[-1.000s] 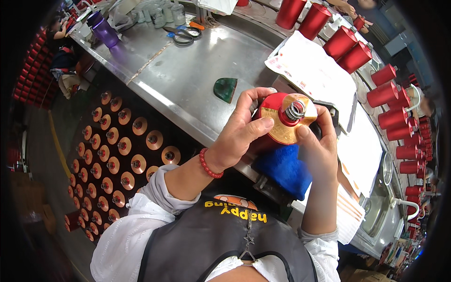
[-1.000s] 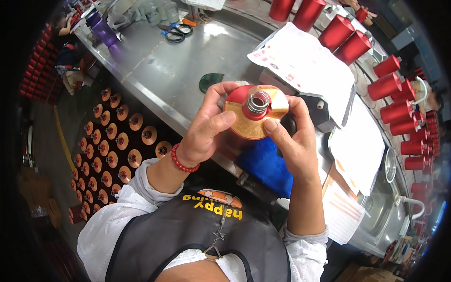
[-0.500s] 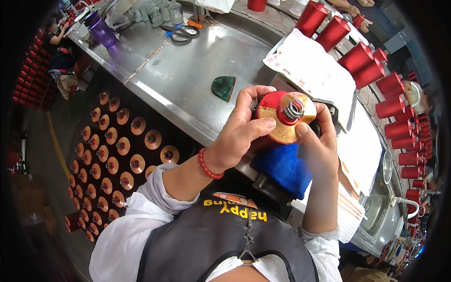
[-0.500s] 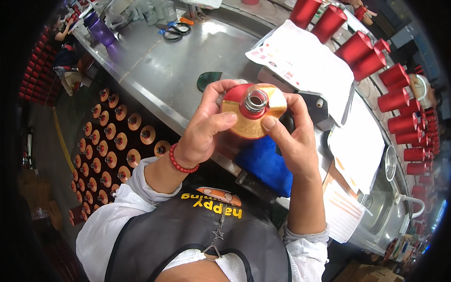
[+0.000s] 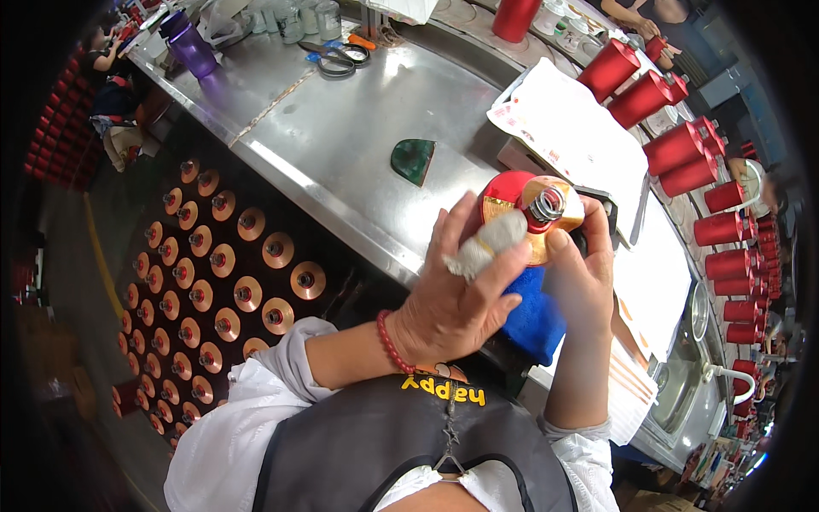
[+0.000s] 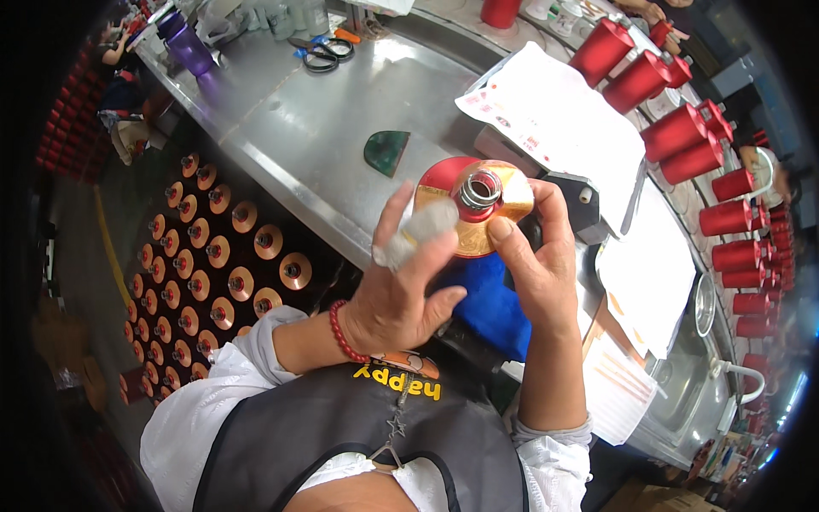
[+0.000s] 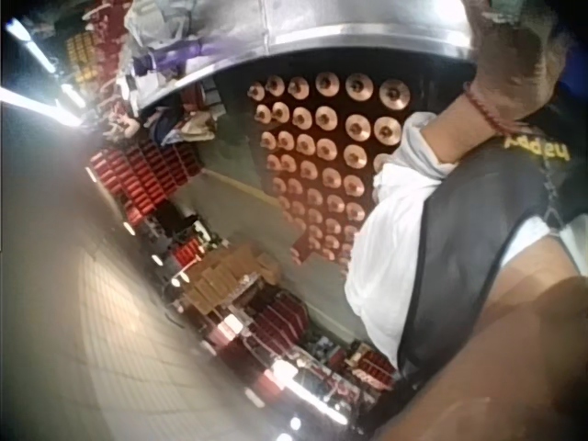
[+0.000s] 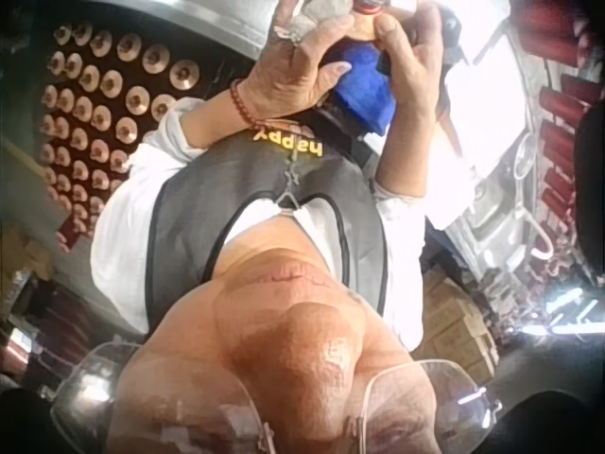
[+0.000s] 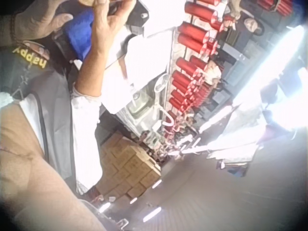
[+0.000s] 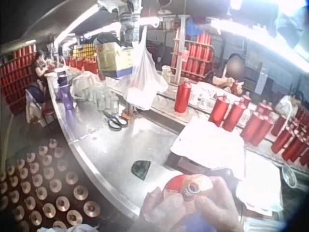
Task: The person applies circular labels to the necks of red cylindrical containers. They peel each label from a sheet, place it on the container neck, and smooth it with a green tool. The person repeats this process for multiple containers.
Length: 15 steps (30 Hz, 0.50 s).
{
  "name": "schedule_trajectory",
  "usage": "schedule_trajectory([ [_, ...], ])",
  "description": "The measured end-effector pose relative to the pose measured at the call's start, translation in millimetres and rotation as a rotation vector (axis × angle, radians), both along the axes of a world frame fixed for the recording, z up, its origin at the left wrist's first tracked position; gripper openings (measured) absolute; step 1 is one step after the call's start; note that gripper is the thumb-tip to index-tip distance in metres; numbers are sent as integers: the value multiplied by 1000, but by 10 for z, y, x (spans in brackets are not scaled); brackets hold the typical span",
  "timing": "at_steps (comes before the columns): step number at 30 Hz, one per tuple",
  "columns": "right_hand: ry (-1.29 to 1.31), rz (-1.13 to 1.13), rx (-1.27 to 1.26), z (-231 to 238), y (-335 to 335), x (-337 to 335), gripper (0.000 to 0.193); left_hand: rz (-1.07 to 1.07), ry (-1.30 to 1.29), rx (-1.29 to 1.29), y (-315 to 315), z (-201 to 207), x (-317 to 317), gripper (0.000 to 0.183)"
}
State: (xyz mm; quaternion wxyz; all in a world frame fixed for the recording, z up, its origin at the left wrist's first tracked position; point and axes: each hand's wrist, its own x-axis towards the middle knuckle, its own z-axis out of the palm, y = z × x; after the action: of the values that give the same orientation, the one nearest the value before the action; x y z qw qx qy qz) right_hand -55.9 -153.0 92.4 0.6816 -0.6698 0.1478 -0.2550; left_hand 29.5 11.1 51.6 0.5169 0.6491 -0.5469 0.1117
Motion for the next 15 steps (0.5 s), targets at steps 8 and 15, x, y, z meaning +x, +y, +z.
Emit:
schedule_trajectory([
  [8,-62,-139,-55,-147,209,54,33,158,-89,-49,-154,-239,4,59],
  [15,67,-238,-336,-70,251,-1,30,89,-161,-87,-182,-229,163,50],
])
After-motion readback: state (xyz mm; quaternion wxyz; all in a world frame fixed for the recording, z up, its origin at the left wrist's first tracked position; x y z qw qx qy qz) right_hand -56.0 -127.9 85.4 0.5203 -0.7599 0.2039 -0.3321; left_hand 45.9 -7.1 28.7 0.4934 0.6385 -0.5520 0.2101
